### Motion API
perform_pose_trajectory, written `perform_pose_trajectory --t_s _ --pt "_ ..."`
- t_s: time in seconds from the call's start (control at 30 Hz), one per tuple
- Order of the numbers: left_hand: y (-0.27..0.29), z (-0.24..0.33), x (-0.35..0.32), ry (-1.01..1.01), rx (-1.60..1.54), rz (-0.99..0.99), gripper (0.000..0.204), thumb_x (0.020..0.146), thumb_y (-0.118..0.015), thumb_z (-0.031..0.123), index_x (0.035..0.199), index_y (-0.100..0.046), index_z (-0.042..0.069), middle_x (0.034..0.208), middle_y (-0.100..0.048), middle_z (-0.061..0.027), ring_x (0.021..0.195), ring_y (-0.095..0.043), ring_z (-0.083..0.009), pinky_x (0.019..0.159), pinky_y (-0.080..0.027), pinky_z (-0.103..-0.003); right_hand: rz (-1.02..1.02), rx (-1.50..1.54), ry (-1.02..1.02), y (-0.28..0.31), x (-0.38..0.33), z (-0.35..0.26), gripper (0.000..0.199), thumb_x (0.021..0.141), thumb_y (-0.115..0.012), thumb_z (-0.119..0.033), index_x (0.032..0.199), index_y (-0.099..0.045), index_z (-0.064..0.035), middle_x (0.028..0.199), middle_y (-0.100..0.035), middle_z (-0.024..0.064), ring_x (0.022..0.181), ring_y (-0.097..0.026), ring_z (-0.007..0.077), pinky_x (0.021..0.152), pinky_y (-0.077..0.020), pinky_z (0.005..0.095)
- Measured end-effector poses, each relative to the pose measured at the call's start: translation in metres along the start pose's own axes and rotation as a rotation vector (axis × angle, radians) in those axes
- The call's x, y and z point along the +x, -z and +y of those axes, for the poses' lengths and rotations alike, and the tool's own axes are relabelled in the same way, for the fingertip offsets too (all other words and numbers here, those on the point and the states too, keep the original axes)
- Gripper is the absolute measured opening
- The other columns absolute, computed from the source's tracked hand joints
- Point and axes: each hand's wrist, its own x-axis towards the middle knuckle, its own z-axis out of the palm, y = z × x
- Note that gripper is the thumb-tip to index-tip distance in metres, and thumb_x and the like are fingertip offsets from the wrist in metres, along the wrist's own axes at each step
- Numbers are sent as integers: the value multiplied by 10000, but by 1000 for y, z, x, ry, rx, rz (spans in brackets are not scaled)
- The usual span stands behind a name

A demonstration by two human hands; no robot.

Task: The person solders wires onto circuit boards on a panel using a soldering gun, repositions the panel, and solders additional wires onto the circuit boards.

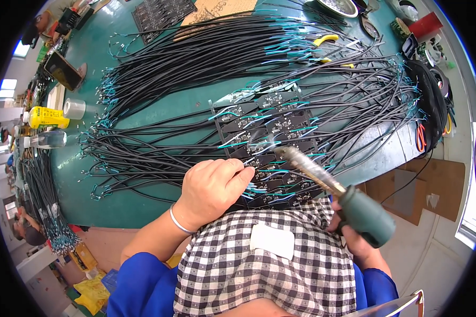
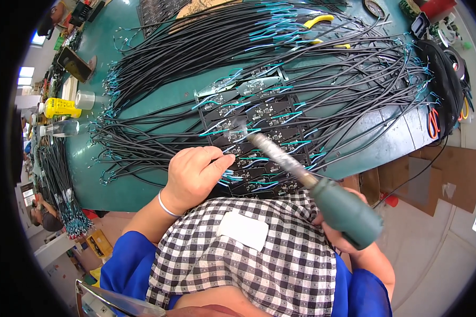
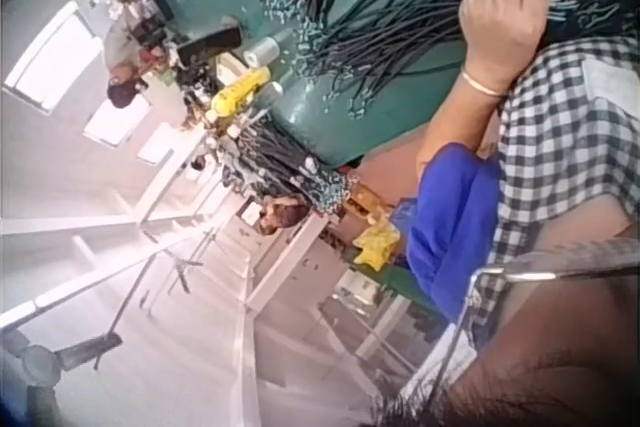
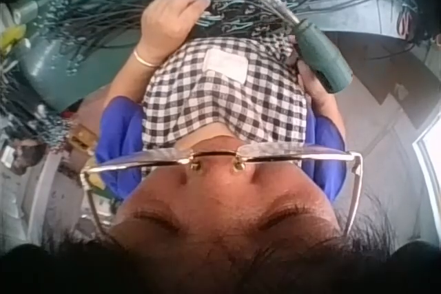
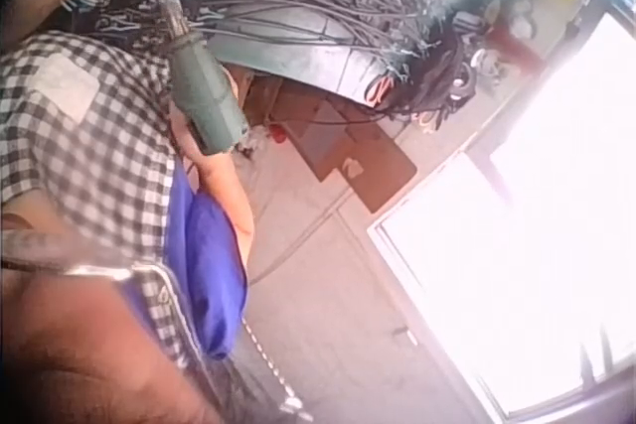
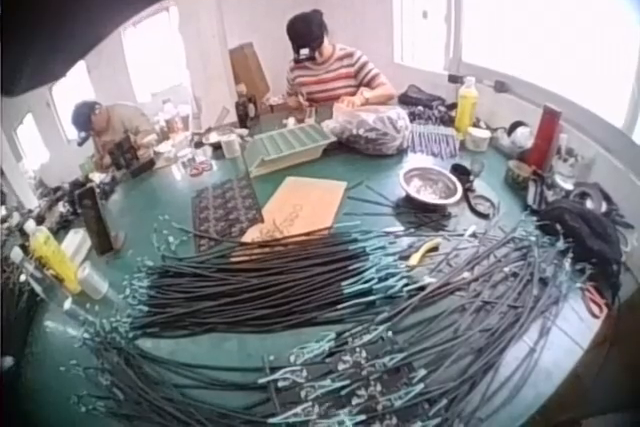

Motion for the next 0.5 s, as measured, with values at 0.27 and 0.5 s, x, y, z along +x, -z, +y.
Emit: perform_pose_trajectory --t_s 0.27,0.5 --pt "2 -2 -3 -12 -24 -36 296 635 -652 13 922 -646 83 834 -582 -51 672 -588 -210 551 -478 -300 4 -58 -21 -2 -12 9 581 781 -610 -442 1183 -512 -34 692 -575 72 651 -547 153 651 -417 274" --pt "8 2 -15 -45 -135 31 291 655 -640 23 943 -630 69 859 -564 -59 696 -572 -219 574 -470 -315 -18 10 -50 -2 -20 19 483 763 -528 -243 1204 -509 -46 717 -573 81 684 -551 166 673 -424 284"
